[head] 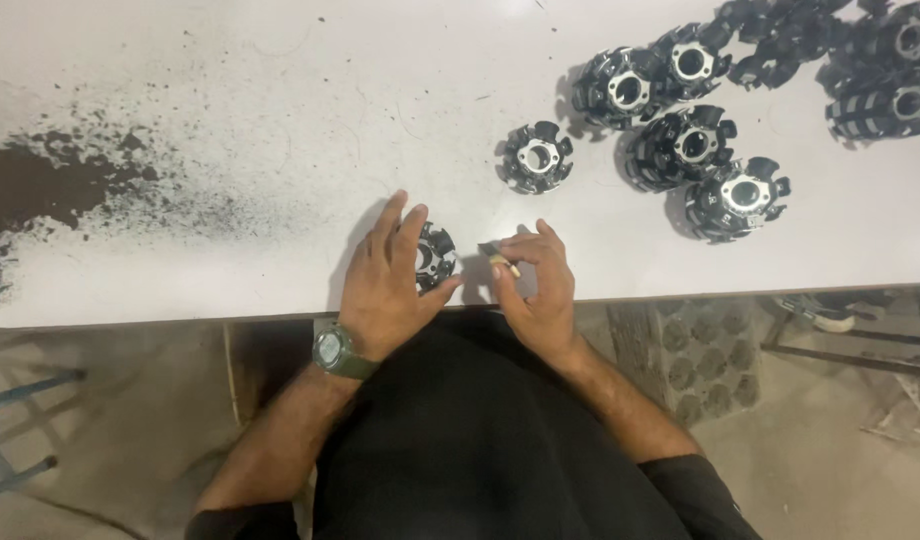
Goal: The person sits at a white workbench and trims black rubber-and-metal components one at a time, holding each part and cutting its edges with a small blade. Finished parts are set aside in a growing pile on the table, and the person reaches for the next part from a tray.
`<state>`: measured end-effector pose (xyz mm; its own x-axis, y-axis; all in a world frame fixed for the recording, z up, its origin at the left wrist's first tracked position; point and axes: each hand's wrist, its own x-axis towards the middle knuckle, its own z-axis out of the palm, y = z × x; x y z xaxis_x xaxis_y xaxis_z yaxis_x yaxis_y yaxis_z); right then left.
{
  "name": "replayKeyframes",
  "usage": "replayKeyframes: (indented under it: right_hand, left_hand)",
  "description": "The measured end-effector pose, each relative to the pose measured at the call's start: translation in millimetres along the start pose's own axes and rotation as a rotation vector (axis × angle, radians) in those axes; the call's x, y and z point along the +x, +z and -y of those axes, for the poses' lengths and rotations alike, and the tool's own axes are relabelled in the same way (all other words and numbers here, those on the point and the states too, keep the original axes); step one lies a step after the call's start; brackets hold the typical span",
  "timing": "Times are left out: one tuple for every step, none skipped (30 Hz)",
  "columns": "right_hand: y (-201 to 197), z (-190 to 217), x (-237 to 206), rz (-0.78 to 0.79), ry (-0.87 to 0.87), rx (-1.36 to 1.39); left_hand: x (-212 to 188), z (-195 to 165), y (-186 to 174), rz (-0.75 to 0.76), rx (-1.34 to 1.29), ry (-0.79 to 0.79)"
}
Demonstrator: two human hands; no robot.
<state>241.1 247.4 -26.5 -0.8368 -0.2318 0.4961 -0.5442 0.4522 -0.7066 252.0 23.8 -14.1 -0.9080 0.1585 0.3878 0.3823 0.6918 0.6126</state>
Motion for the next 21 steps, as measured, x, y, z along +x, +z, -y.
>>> replayKeyframes:
  right_hand:
    - [1.8, 0.5, -0.3, 0.011, 0.001, 0.002]
    - [4.2, 1.1, 0.1, 0.021, -0.001, 0.007]
    - [6.4, 2.1, 1.1, 0.032, -0.006, 0.016]
    - [8.4, 3.4, 2.0, 0.034, 0.009, 0.020]
    - [10.6, 5.0, 3.0, 0.036, 0.023, 0.024]
    - [12.7, 6.7, 3.8, 0.038, 0.035, 0.028]
    - [14.8, 8.1, 4.5, 0.043, 0.024, 0.032]
    - [16.7, 9.0, 5.5, 0.048, 0.011, 0.034]
    - [18.6, 9.6, 6.7, 0.050, -0.001, 0.034]
    - [20.5, 10.4, 7.1, 0.050, -0.018, 0.016]
    - [22.8, 11.6, 7.0, 0.051, -0.032, -0.004]
    - [24.4, 12.5, 7.1, 0.054, -0.045, -0.025]
    - [25.7, 13.0, 8.0, 0.070, -0.061, -0.066]
    - [27.1, 13.4, 9.2, 0.087, -0.078, -0.105]
    - [28.5, 14.1, 10.3, 0.107, -0.098, -0.143]
    - [29.9, 15.2, 11.2, 0.112, -0.109, -0.161]
    - [31.3, 16.3, 12.0, 0.117, -0.119, -0.179]
    - [32.5, 17.5, 12.8, 0.123, -0.129, -0.198]
    - [32.9, 18.5, 13.5, 0.131, -0.135, -0.205]
    - [33.0, 19.0, 14.5, 0.139, -0.142, -0.212]
    - [33.1, 19.0, 16.2, 0.146, -0.150, -0.218]
  left_hand:
    - [-0.8, -3.6, -0.9, -0.014, -0.016, 0.011]
    - [-0.6, -6.3, -2.8, -0.009, 0.048, 0.096]
    - [0.8, -7.1, -6.3, -0.004, 0.115, 0.181]
    - [4.2, -7.2, -8.5, 0.001, 0.182, 0.267]
    - [7.3, -6.9, -11.0, 0.034, 0.185, 0.226]
    - [11.0, -5.9, -12.8, 0.066, 0.188, 0.186]
    - [14.1, -5.3, -13.2, 0.095, 0.191, 0.146]
    - [15.0, -4.5, -14.8, 0.127, 0.147, 0.072]
    - [15.8, -3.2, -15.2, 0.160, 0.102, 0.001]
    - [15.6, -2.5, -14.4, 0.195, 0.055, -0.069]
    - [14.1, -1.7, -13.5, 0.206, 0.058, -0.092]
    - [12.5, -1.2, -11.4, 0.216, 0.059, -0.116]
    - [10.4, -0.5, -9.6, 0.224, 0.059, -0.139]
    - [7.8, 0.3, -8.1, 0.157, 0.041, -0.117]
    - [5.1, 0.9, -6.7, 0.087, 0.025, -0.096]
    - [2.7, 2.1, -6.2, 0.018, 0.010, -0.076]
    - [0.7, 3.4, -5.9, 0.002, -0.011, -0.078]
    - [-0.9, 4.4, -6.0, -0.013, -0.034, -0.080]
    - [-2.3, 5.3, -6.3, -0.027, -0.057, -0.083]
    - [-3.0, 5.8, -6.5, -0.038, -0.068, -0.086]
    - [-3.1, 6.4, -6.7, -0.049, -0.077, -0.088]
